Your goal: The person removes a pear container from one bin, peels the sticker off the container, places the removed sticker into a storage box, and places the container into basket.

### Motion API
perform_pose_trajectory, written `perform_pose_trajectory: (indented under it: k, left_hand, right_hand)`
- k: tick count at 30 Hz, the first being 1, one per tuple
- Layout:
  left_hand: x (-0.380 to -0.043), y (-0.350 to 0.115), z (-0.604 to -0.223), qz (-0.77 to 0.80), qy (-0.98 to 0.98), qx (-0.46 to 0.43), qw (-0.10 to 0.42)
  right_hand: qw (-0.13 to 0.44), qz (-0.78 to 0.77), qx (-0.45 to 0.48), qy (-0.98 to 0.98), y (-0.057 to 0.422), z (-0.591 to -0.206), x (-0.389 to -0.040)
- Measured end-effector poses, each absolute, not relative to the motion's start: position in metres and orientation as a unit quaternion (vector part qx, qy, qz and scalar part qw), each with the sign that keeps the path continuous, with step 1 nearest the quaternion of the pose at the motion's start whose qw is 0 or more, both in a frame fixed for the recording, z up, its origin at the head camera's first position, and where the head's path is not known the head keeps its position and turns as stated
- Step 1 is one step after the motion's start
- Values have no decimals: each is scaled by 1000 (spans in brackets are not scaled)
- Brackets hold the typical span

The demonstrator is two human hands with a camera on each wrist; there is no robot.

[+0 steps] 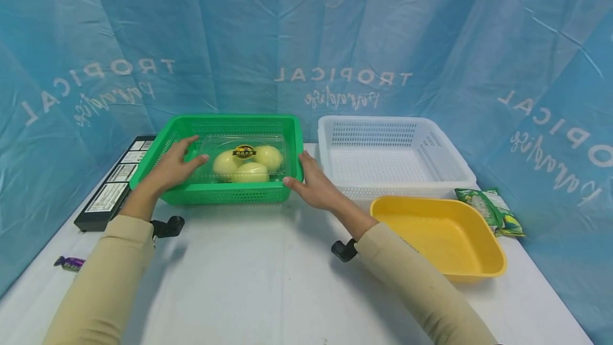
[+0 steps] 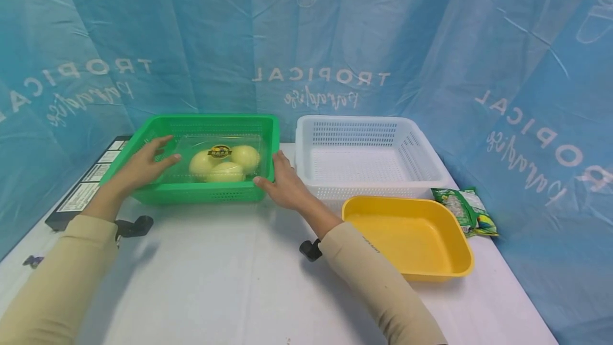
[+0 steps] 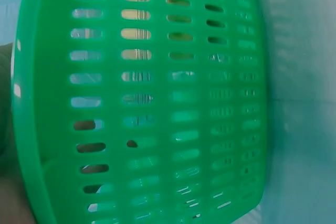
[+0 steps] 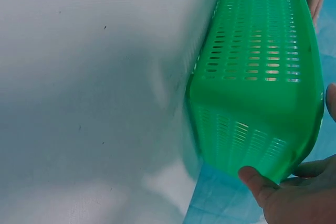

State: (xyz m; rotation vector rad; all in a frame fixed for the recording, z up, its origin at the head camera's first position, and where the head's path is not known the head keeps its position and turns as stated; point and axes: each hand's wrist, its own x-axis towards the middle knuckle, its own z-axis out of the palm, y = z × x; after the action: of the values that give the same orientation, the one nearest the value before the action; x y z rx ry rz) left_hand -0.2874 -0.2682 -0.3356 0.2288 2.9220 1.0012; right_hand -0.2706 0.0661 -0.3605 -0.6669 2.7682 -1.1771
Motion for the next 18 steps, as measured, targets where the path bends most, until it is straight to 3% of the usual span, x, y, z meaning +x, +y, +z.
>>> perform_pose_trajectory:
  k: [18]
  left_hand:
    - [-298,-275,-335,353,926,77,113]
  right_hand:
    - [41,-362,-206,908,64,-365,-271]
